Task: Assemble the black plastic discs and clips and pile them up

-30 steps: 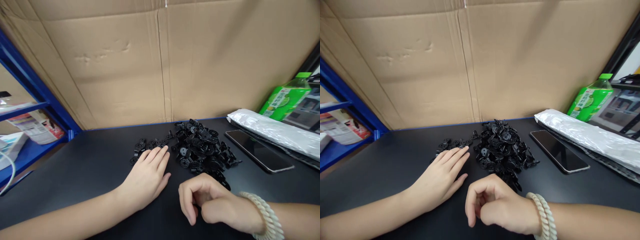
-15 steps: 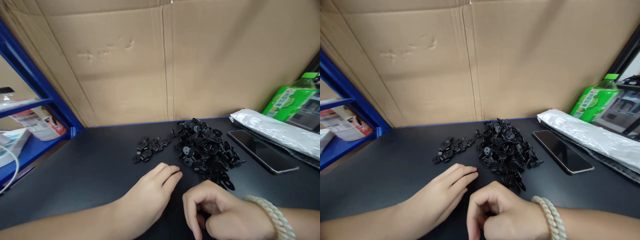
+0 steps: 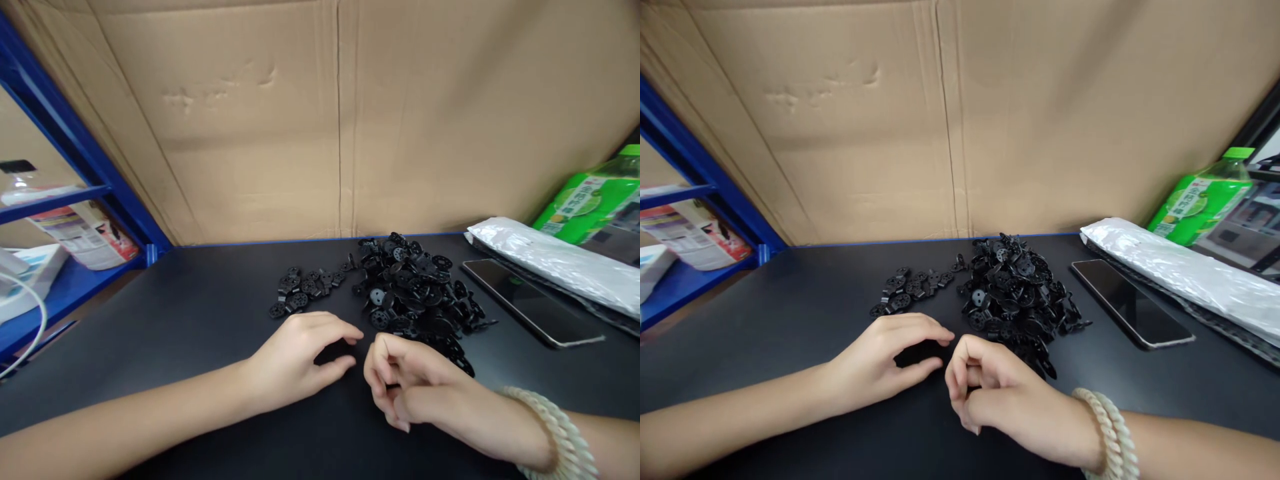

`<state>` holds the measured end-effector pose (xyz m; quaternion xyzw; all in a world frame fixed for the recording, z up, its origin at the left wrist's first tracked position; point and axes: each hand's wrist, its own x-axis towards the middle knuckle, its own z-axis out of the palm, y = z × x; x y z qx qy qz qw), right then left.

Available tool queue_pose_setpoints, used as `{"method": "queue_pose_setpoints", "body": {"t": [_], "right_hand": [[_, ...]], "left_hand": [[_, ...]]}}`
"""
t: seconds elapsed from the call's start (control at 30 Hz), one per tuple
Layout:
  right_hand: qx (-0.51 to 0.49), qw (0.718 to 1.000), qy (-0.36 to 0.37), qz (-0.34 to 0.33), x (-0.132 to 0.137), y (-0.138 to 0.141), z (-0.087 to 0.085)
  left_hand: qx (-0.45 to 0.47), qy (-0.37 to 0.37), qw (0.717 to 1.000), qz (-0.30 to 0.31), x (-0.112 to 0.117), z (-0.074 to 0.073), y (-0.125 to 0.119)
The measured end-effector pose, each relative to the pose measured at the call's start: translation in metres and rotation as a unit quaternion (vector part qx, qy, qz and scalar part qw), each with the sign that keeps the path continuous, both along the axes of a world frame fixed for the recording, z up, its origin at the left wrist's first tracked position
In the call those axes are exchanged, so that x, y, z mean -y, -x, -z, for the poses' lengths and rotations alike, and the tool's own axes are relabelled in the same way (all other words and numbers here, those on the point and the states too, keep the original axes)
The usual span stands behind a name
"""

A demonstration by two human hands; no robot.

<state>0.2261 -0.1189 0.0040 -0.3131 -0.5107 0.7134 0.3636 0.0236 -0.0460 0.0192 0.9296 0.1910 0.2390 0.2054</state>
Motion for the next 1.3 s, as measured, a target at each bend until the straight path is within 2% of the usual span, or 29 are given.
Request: {"method": "queue_pose_setpoints", "body": {"t": [0.13, 0.23, 0.33, 0.4, 0.47, 0.57, 0.67, 0.77, 0.97, 1.07, 1.3], "right_hand": [[0.015, 1.000, 0.000, -0.011, 0.001, -0.001, -0.004], [0.039, 0.999, -0.004, -0.019, 0.001, -0.002, -0.008], [0.065, 0.998, -0.002, -0.019, 0.000, -0.003, -0.009], [0.065, 0.998, -0.002, -0.019, -0.001, -0.003, -0.008], [0.055, 0.998, -0.005, -0.019, -0.001, -0.002, -0.006], [0.015, 1.000, 0.004, 0.001, 0.000, 0.000, 0.000], [-0.031, 0.999, 0.022, 0.039, 0.001, 0.002, 0.005], [-0.057, 0.996, 0.033, 0.064, 0.001, 0.003, 0.009], [-0.047, 0.998, 0.027, 0.038, 0.002, 0.004, 0.009], [-0.010, 1.000, 0.003, 0.007, 0.002, 0.005, 0.005], [-0.014, 1.000, 0.013, -0.004, -0.003, 0.008, 0.001]], "left_hand": [[0.000, -0.001, 1.000, -0.014, -0.010, -0.029, 0.009], [-0.099, -0.048, 0.994, -0.025, -0.017, -0.044, 0.018], [-0.214, -0.088, 0.972, -0.044, -0.014, -0.039, 0.020], [-0.227, -0.094, 0.966, -0.076, -0.008, -0.026, 0.015], [-0.196, -0.087, 0.973, -0.082, -0.002, -0.014, 0.009], [-0.089, -0.048, 0.993, -0.057, 0.003, 0.000, 0.002], [0.041, -0.014, 0.998, -0.055, 0.007, 0.005, -0.001], [0.125, 0.001, 0.991, -0.048, 0.012, 0.004, -0.002], [0.181, 0.073, 0.980, -0.044, 0.023, 0.001, -0.005], [0.202, 0.085, 0.976, -0.016, 0.027, 0.002, -0.007], [0.204, 0.100, 0.974, 0.026, 0.030, 0.003, -0.013]]}}
